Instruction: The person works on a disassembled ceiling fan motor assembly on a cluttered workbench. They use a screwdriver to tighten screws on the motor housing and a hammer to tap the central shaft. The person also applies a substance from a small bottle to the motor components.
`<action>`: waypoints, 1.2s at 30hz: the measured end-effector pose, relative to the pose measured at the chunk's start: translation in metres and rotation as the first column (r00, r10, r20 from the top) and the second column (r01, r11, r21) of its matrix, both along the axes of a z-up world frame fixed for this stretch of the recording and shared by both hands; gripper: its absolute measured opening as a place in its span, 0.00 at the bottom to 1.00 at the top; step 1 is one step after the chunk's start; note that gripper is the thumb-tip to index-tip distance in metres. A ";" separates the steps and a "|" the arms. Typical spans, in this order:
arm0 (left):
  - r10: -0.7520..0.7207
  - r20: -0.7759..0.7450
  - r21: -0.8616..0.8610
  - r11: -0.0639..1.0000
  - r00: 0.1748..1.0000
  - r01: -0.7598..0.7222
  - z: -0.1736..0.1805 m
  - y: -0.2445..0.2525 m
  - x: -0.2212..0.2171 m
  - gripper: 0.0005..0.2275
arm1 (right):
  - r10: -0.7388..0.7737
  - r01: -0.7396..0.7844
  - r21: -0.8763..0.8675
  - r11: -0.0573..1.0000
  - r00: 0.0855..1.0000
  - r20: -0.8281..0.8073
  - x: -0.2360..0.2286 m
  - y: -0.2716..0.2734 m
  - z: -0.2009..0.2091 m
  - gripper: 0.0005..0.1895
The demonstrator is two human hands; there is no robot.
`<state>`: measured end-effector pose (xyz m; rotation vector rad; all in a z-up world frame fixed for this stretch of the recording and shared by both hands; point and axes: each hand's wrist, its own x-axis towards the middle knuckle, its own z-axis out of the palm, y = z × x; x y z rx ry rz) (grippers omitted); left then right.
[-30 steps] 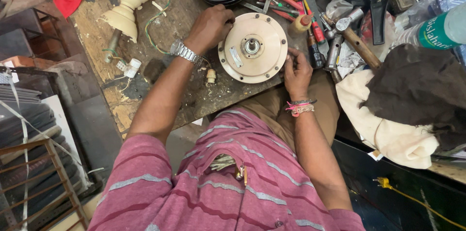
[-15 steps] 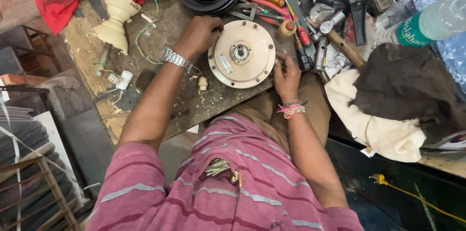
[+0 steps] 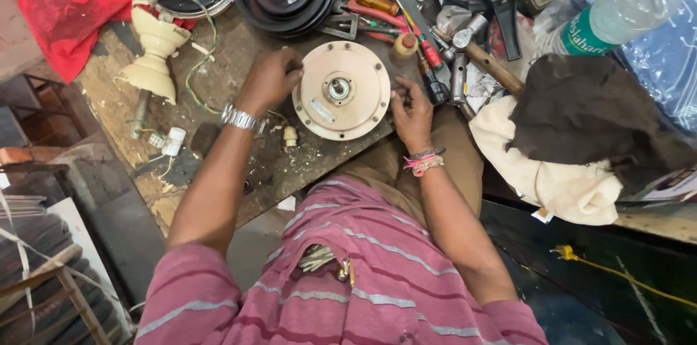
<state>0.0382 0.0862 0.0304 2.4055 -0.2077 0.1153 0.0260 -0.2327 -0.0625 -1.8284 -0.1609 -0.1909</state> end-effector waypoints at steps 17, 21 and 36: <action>0.214 0.085 -0.042 0.977 0.973 -0.211 -0.008 -0.020 -0.089 0.06 | 0.018 -0.016 -0.027 1.000 0.997 0.071 -0.002 -0.001 0.004 0.14; 0.179 0.101 -0.044 0.983 0.979 -0.176 -0.007 -0.017 -0.089 0.07 | 0.034 -0.033 -0.007 0.999 0.997 0.076 -0.002 0.000 0.003 0.14; 0.265 0.042 -0.114 0.959 0.963 -0.259 -0.012 -0.023 -0.094 0.07 | 0.029 -0.028 -0.020 0.999 0.998 0.061 -0.003 0.000 0.003 0.14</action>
